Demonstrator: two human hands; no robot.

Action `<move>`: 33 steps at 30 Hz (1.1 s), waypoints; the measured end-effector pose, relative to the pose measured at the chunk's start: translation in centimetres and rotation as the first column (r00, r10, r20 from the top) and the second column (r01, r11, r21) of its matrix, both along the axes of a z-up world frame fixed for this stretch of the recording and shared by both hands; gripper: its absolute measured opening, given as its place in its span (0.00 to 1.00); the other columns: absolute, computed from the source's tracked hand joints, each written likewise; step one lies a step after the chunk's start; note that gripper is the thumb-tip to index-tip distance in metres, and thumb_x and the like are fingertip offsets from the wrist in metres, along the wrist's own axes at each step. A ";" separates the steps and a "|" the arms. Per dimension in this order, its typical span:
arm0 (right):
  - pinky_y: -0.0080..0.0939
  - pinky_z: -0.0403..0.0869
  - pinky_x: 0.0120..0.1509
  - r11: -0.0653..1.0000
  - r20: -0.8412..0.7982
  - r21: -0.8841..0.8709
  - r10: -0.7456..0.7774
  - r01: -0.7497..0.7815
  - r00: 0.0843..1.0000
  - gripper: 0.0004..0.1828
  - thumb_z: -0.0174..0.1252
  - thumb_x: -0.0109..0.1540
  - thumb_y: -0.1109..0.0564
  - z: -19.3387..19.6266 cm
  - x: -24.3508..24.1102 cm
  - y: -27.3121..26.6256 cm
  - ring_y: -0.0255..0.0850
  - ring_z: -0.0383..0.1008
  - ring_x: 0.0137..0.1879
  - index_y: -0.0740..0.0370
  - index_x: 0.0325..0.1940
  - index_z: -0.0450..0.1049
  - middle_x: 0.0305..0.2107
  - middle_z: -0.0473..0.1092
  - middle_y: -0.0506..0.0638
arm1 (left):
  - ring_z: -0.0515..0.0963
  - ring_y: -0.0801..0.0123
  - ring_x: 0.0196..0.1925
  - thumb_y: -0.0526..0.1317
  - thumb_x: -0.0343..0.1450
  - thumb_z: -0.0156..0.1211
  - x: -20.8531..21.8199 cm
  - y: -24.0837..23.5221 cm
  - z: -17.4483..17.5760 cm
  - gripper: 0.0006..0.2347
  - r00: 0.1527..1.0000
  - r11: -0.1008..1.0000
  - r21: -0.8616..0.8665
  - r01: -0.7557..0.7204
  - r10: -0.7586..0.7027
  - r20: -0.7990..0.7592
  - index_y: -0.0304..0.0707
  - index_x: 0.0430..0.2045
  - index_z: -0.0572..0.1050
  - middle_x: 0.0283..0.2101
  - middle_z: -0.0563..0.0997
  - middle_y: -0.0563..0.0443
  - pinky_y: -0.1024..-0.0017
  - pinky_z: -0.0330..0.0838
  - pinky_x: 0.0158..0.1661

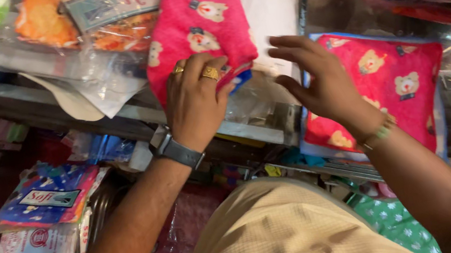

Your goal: The person sorts through and organizes several small patterned towels and pieces of clothing by hand on a glass-topped counter, unfolding them and placing them into a stack.

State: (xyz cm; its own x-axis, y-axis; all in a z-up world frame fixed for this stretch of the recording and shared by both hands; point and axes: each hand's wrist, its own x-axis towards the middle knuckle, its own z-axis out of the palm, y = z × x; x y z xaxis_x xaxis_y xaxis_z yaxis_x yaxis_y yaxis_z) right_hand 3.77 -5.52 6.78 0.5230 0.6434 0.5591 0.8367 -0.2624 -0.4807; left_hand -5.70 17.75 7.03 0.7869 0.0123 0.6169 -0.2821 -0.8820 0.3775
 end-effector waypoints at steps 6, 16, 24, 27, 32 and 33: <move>0.51 0.71 0.64 0.989 0.169 -0.150 0.029 -0.003 0.985 0.23 0.68 0.57 0.57 -0.1 1.5 6.3 0.54 0.71 0.63 0.60 0.57 0.76 0.59 0.70 0.54 | 0.77 0.52 0.52 0.33 0.67 0.67 0.6 2.9 -4.3 0.15 0.998 0.987 0.153 -0.041 0.048 -0.040 0.35 0.48 0.78 0.51 0.77 0.46 0.56 0.71 0.53; 0.49 0.72 0.62 0.944 0.281 -0.329 0.133 -0.035 0.950 0.14 0.67 0.55 0.57 1.0 3.8 7.7 0.47 0.75 0.59 0.57 0.45 0.82 0.54 0.75 0.49 | 0.75 0.52 0.50 0.38 0.61 0.67 1.9 2.5 -3.7 0.20 0.999 0.980 0.200 -0.016 0.021 -0.024 0.32 0.47 0.76 0.47 0.76 0.43 0.53 0.69 0.48; 0.48 0.75 0.53 0.937 0.059 -0.331 0.136 -0.109 0.989 0.10 0.67 0.57 0.55 2.6 4.5 8.3 0.50 0.78 0.49 0.58 0.42 0.82 0.46 0.78 0.51 | 0.81 0.51 0.44 0.37 0.65 0.67 3.7 4.6 -3.4 0.08 0.982 0.999 -0.031 0.032 -0.037 -0.185 0.38 0.35 0.81 0.40 0.81 0.45 0.56 0.75 0.46; 0.49 0.76 0.50 0.923 0.092 -0.382 0.084 -0.043 0.992 0.09 0.65 0.56 0.57 2.7 4.4 8.8 0.51 0.78 0.45 0.59 0.40 0.82 0.42 0.78 0.52 | 0.83 0.51 0.42 0.39 0.65 0.68 4.4 5.6 -1.9 0.06 0.953 0.995 -0.093 0.036 -0.062 -0.297 0.40 0.32 0.81 0.39 0.83 0.44 0.57 0.76 0.43; 0.53 0.74 0.50 0.942 0.330 -0.311 -0.017 0.126 0.944 0.04 0.62 0.66 0.58 3.0 4.0 9.7 0.51 0.77 0.43 0.61 0.42 0.77 0.33 0.76 0.54 | 0.81 0.42 0.37 0.45 0.59 0.74 4.4 4.9 -0.7 0.21 0.976 0.996 -0.036 0.078 -0.084 -0.199 0.30 0.40 0.77 0.36 0.82 0.36 0.51 0.73 0.34; 0.53 0.74 0.50 0.978 0.384 -0.194 0.002 0.078 0.923 0.03 0.61 0.68 0.60 3.4 4.4 9.8 0.51 0.77 0.44 0.61 0.45 0.76 0.35 0.76 0.53 | 0.82 0.44 0.40 0.40 0.64 0.70 4.9 4.6 -0.9 0.14 0.981 1.000 0.025 0.000 0.005 -0.192 0.32 0.39 0.77 0.38 0.82 0.38 0.51 0.74 0.38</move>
State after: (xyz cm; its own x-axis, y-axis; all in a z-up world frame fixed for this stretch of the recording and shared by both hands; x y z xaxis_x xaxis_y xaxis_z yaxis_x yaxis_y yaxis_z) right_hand 8.15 4.26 10.17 0.3229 0.7471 0.5810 0.9327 -0.3553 -0.0615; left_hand -0.84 22.39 6.13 0.8910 0.0010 0.4541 -0.2042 -0.8923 0.4026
